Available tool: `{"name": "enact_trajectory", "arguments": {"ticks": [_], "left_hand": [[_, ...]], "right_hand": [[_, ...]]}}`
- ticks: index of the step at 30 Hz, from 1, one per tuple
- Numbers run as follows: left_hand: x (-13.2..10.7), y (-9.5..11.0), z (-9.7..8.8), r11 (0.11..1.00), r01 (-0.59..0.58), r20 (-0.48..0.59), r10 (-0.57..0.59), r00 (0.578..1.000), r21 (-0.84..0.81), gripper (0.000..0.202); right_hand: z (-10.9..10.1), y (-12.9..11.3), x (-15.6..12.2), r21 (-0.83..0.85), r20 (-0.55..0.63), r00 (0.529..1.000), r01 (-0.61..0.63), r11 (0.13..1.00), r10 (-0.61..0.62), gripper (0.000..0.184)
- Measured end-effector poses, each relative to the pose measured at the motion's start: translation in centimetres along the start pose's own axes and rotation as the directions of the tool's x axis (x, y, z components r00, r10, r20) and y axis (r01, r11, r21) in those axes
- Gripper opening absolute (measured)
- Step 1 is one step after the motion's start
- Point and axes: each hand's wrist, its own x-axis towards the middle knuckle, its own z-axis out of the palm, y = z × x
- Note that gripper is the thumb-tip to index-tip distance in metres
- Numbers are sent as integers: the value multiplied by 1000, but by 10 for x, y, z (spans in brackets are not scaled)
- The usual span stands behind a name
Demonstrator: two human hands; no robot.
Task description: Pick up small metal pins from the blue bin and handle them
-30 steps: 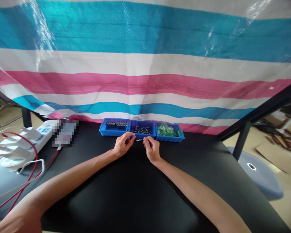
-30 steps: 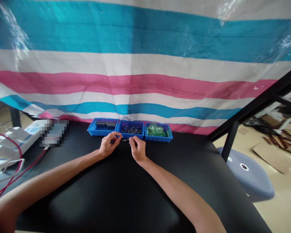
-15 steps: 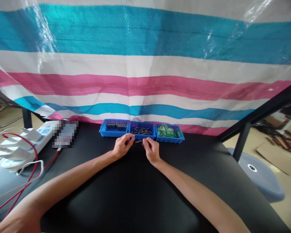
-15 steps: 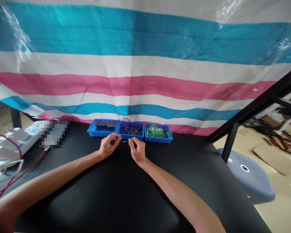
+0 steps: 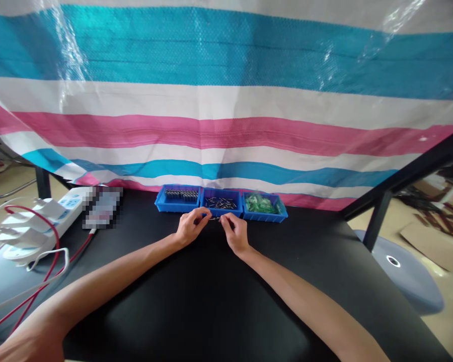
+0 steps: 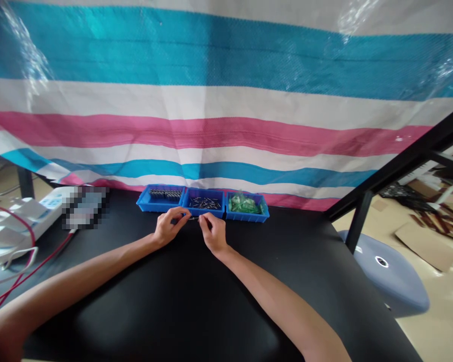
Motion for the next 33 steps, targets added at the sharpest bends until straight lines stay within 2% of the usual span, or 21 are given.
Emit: {"name": "enact_trajectory", "arguments": {"ticks": [20, 28, 33], "left_hand": [[2, 1, 0, 998, -54, 7, 54, 999, -28, 16], [5, 5, -1, 998, -57, 109, 56, 992, 6, 18], [4, 5, -1, 998, -48, 113, 45, 993, 26, 19]], "right_hand": [[0, -4, -1, -49, -36, 996, 86, 995, -87, 21], [0, -4, -1, -71, -47, 995, 83, 994, -87, 20], [0, -4, -1, -75, -39, 996, 81, 994, -84, 21]]}}
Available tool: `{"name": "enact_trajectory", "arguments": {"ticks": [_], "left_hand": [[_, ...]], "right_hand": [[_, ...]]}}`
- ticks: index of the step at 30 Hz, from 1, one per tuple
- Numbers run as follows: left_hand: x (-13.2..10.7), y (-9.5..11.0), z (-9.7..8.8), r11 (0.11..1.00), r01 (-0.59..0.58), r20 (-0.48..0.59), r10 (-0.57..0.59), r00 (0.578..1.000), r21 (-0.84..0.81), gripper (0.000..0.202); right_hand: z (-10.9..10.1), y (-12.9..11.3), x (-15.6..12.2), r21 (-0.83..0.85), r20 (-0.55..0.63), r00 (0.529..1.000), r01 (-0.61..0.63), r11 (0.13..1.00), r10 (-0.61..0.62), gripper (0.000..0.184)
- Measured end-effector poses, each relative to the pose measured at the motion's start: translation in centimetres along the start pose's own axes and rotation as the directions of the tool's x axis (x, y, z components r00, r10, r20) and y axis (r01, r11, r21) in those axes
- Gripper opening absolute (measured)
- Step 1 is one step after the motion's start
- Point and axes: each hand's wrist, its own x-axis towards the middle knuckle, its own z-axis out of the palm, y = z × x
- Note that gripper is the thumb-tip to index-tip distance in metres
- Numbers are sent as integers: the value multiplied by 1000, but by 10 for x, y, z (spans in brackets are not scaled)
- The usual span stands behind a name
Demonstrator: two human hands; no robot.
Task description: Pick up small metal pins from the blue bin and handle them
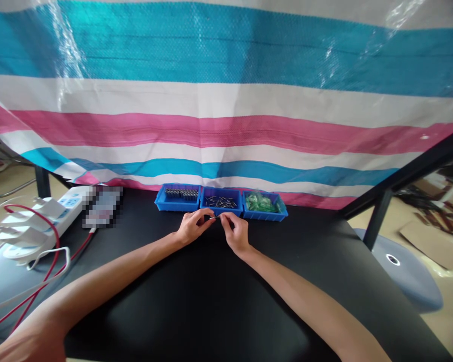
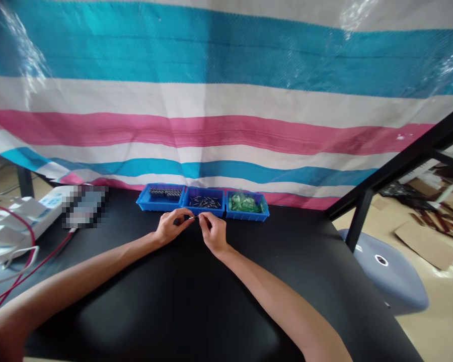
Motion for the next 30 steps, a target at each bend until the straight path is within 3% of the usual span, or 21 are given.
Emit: {"name": "enact_trajectory", "arguments": {"ticks": [30], "left_hand": [[-1, -2, 0, 1000, 6, -16, -6, 1000, 10, 19]], "right_hand": [[0, 2, 2, 19, 49, 998, -36, 999, 35, 24]]}}
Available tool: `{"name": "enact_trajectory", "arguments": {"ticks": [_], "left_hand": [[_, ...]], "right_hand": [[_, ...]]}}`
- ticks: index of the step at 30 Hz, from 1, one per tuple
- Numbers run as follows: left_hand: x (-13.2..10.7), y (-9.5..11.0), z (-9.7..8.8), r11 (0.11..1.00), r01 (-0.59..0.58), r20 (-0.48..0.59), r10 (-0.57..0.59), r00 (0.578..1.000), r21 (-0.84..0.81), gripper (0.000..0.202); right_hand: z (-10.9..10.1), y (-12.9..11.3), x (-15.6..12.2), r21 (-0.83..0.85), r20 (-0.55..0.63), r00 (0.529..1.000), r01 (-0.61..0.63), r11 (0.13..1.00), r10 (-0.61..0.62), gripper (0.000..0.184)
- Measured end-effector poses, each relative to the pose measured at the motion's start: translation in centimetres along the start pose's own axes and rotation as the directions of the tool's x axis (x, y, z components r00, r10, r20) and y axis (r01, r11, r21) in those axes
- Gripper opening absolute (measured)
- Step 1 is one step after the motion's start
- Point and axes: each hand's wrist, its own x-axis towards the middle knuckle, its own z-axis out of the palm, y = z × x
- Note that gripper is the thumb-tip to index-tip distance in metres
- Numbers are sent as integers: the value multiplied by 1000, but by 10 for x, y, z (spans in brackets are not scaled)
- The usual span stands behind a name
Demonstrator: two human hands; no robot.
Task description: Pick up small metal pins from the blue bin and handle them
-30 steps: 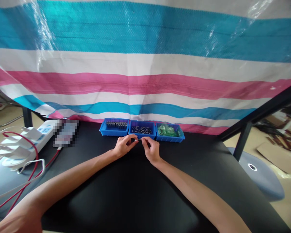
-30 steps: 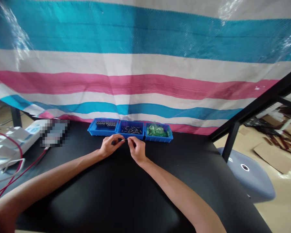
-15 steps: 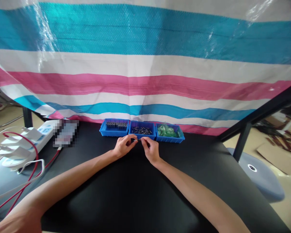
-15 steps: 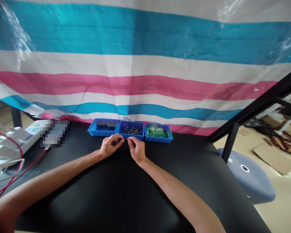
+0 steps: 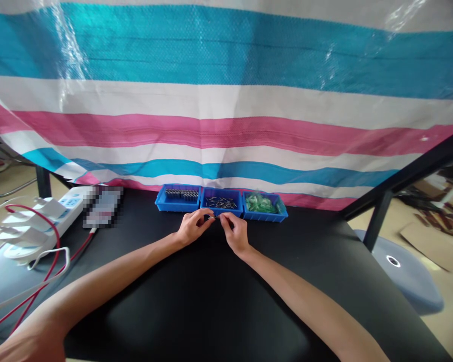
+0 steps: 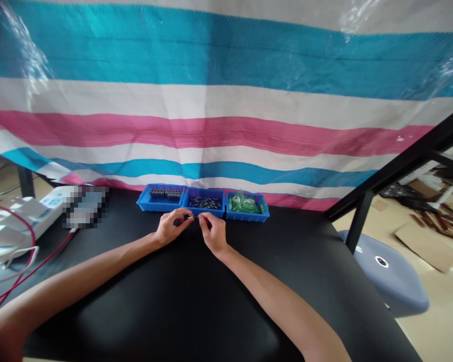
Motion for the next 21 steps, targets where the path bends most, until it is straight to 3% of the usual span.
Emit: {"name": "enact_trajectory", "arguments": {"ticks": [21], "left_hand": [[0, 1, 0, 999, 44, 20, -44, 999, -8, 20]], "right_hand": [[-1, -3, -1, 7, -1, 1000, -2, 1000, 2, 26]]}}
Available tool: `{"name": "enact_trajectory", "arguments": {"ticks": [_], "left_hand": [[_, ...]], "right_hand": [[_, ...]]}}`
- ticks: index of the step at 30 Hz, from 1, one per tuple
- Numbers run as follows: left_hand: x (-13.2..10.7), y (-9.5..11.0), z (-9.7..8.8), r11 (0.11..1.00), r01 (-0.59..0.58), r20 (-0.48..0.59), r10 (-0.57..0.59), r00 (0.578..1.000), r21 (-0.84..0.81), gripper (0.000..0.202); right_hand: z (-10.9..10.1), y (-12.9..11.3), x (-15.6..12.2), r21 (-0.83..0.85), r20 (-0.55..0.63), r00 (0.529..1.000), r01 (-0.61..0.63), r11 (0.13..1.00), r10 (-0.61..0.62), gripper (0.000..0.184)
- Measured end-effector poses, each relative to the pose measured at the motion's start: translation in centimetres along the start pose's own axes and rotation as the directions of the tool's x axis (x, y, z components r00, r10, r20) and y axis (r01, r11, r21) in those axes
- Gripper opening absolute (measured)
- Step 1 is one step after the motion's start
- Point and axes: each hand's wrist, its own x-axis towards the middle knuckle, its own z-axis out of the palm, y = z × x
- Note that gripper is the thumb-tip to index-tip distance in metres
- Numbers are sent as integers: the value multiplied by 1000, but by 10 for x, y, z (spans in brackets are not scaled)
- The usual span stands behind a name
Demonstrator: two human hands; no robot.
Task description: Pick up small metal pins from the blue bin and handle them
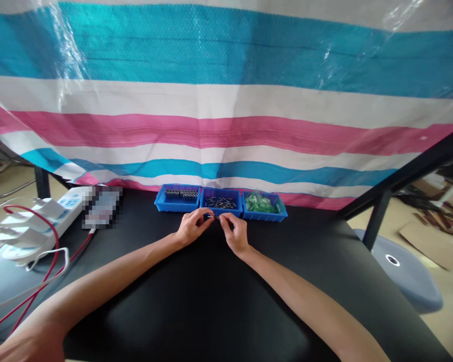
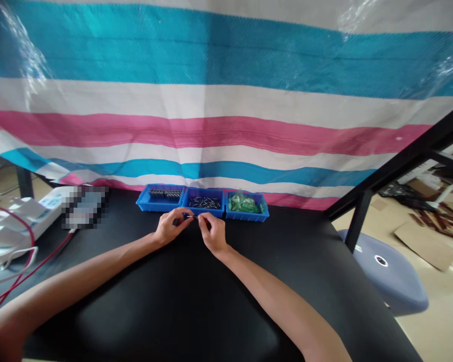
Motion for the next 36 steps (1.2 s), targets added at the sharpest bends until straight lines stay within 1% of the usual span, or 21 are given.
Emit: {"name": "enact_trajectory", "arguments": {"ticks": [7, 12, 36], "left_hand": [[0, 0, 0, 1000, -10, -12, 10, 1000, -5, 18], [0, 0, -1, 1000, -7, 4, 7, 1000, -3, 17], [0, -1, -1, 1000, -1, 18, 1, 1000, -4, 17]], "right_hand": [[0, -1, 0, 11, 3, 1000, 0, 1000, 0, 25], [0, -1, 0, 7, -1, 1000, 1, 1000, -1, 25], [1, 0, -1, 13, -12, 1000, 14, 1000, -14, 22]]}}
